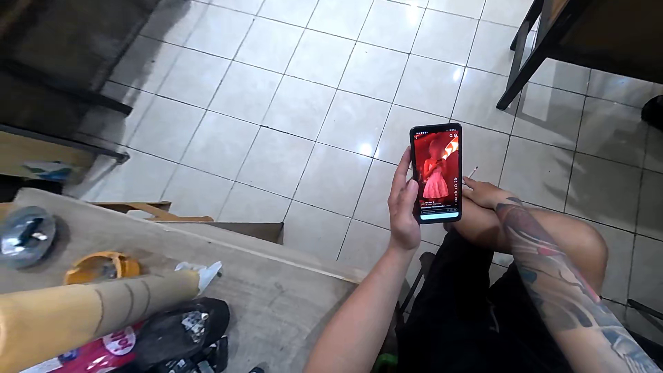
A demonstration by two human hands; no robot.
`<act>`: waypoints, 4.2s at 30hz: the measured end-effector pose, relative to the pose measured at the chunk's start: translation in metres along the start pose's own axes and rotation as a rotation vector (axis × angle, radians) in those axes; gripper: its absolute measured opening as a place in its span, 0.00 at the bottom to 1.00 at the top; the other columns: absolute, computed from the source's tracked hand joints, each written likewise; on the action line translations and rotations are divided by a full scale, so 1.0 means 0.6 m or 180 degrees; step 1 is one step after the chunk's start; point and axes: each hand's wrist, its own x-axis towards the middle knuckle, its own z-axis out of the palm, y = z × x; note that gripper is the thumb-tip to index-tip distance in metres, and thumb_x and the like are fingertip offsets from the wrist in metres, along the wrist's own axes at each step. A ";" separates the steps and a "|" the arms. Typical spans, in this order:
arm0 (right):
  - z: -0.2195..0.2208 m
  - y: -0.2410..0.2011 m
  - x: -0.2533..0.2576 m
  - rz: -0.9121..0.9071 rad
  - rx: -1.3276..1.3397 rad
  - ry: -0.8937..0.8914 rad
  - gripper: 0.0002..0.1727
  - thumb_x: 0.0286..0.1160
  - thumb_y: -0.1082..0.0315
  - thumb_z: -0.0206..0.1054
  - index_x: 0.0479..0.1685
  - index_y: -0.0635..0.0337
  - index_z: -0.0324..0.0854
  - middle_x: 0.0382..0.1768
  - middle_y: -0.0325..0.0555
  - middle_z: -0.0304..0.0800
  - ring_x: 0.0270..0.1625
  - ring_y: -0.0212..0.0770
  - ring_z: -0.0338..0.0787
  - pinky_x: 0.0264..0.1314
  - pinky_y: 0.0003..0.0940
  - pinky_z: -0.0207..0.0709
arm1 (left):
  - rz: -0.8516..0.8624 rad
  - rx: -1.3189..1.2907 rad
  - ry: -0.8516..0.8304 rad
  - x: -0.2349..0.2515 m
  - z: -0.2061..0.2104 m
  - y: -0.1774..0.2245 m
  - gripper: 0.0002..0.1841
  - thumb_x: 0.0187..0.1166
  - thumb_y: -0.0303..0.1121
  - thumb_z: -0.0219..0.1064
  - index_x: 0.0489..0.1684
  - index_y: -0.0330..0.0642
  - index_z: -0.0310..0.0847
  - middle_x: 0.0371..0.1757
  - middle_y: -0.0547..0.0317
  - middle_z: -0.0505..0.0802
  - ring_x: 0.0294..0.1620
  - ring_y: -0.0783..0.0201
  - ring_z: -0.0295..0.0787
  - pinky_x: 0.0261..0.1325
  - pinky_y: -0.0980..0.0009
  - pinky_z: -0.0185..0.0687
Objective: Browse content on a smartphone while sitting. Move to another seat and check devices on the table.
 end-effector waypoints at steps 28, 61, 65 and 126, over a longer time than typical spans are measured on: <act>0.016 0.019 0.019 -0.0122 -0.0069 0.0086 0.35 0.92 0.39 0.44 0.92 0.47 0.63 0.74 0.60 0.83 0.77 0.65 0.81 0.76 0.73 0.68 | -0.0051 -0.0057 -0.0018 0.000 -0.001 -0.001 0.32 0.89 0.48 0.40 0.96 0.60 0.46 0.81 0.48 0.76 0.69 0.52 0.84 0.61 0.51 0.87; 0.013 0.014 0.013 -0.0070 -0.0034 0.0104 0.36 0.91 0.38 0.46 0.92 0.45 0.62 0.72 0.60 0.85 0.74 0.66 0.83 0.74 0.73 0.69 | 0.0028 -0.0048 -0.0017 -0.001 0.000 0.001 0.33 0.89 0.48 0.41 0.96 0.58 0.46 0.83 0.48 0.74 0.70 0.51 0.83 0.62 0.50 0.87; 0.012 0.011 0.010 -0.0055 -0.0022 0.0099 0.37 0.91 0.38 0.46 0.93 0.46 0.61 0.75 0.60 0.83 0.77 0.65 0.80 0.77 0.72 0.67 | 0.0064 -0.0015 -0.0026 0.000 0.000 0.000 0.33 0.88 0.46 0.39 0.96 0.57 0.46 0.83 0.48 0.73 0.71 0.51 0.82 0.62 0.50 0.86; -0.003 -0.005 -0.003 -0.0008 -0.0069 -0.0050 0.38 0.91 0.38 0.45 0.95 0.48 0.56 0.78 0.62 0.79 0.80 0.66 0.77 0.81 0.71 0.63 | 0.0027 -0.0026 -0.0003 -0.002 0.002 0.004 0.32 0.89 0.47 0.40 0.96 0.59 0.45 0.78 0.47 0.79 0.63 0.54 0.87 0.57 0.53 0.89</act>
